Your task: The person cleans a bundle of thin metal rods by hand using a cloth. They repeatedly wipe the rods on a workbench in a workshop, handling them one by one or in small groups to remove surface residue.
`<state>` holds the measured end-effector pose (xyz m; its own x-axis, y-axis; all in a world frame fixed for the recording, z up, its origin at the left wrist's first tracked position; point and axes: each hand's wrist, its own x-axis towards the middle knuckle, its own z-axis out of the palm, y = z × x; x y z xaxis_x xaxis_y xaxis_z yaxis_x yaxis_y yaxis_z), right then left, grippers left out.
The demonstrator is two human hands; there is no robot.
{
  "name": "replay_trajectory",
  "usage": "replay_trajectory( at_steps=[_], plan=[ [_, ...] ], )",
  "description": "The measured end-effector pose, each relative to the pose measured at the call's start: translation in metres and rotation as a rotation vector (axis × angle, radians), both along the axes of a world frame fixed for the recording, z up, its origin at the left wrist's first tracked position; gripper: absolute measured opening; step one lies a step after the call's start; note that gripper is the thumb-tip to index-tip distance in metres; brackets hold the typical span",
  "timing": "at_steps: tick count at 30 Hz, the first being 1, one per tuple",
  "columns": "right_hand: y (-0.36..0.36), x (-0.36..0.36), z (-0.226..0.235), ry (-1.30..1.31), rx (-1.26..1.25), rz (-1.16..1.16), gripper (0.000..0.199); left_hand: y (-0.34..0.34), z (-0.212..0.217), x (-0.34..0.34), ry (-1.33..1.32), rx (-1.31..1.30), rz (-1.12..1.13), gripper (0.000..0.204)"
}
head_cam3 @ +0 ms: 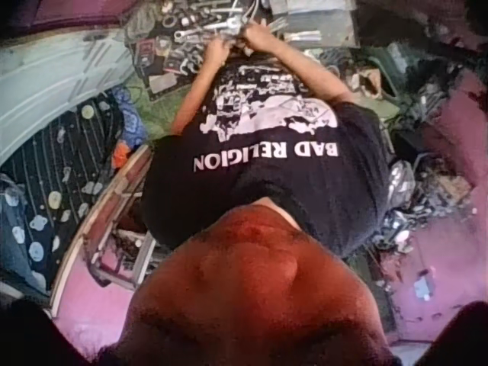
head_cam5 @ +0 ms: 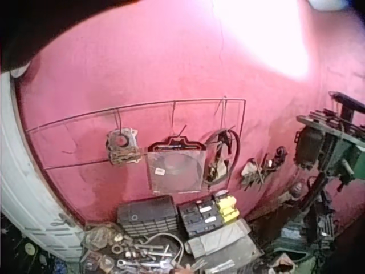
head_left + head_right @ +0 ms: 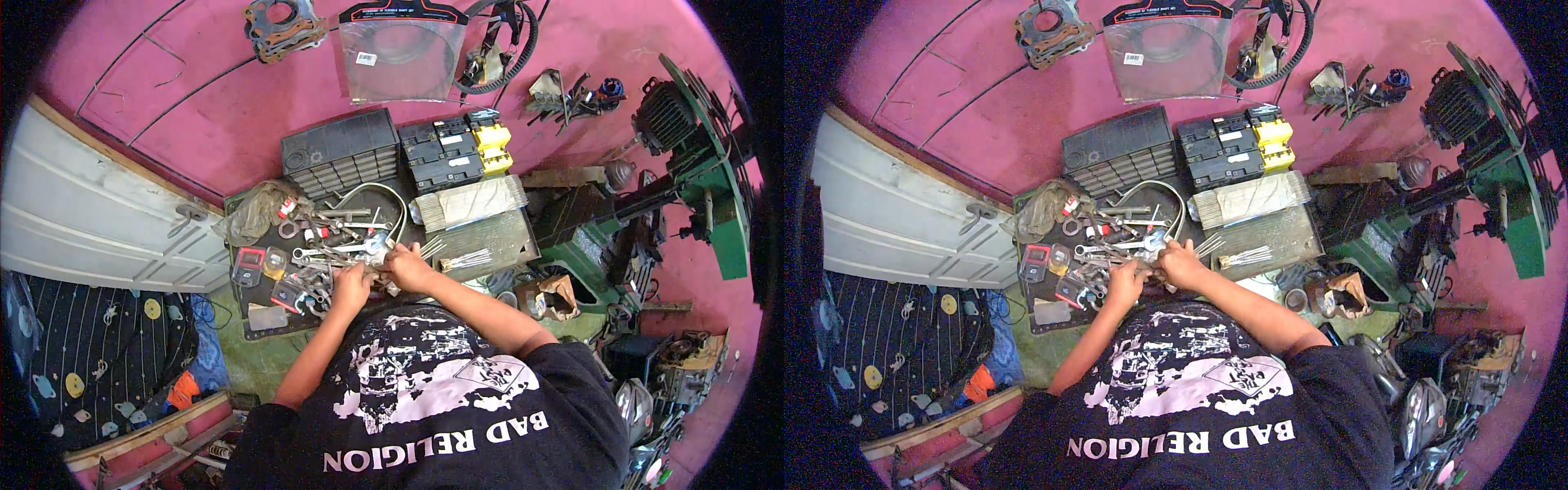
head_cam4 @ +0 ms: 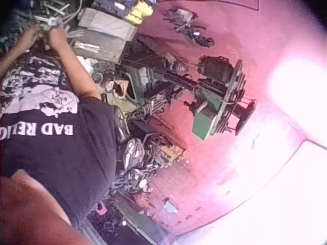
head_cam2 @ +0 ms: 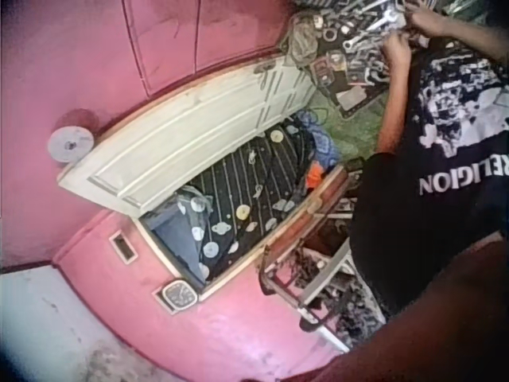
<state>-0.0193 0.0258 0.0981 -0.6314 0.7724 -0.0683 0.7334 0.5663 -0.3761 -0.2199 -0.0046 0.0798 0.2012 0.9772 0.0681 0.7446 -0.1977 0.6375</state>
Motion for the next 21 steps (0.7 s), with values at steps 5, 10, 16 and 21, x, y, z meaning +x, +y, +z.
replay_trajectory(
  at_steps=[5, 10, 16, 21],
  plan=[
    [-0.013, -0.01, -0.011, 0.104, -0.151, -0.015, 0.033, -0.022, 0.004, -0.012, -0.431, -0.344, 0.111, 0.015],
    [-0.026, -0.032, -0.024, 0.106, -0.102, -0.011, 0.031, -0.027, 0.003, -0.042, -0.52, -0.37, 0.123, 0.011],
    [-0.033, -0.055, -0.025, 0.141, 0.05, 0.063, 0.027, -0.039, -0.01, -0.051, -0.385, -0.286, 0.197, 0.012],
    [-0.037, -0.062, -0.009, 0.044, 0.013, 0.094, 0.017, -0.048, 0.012, -0.044, -0.35, -0.158, 0.283, 0.014]
  ],
)
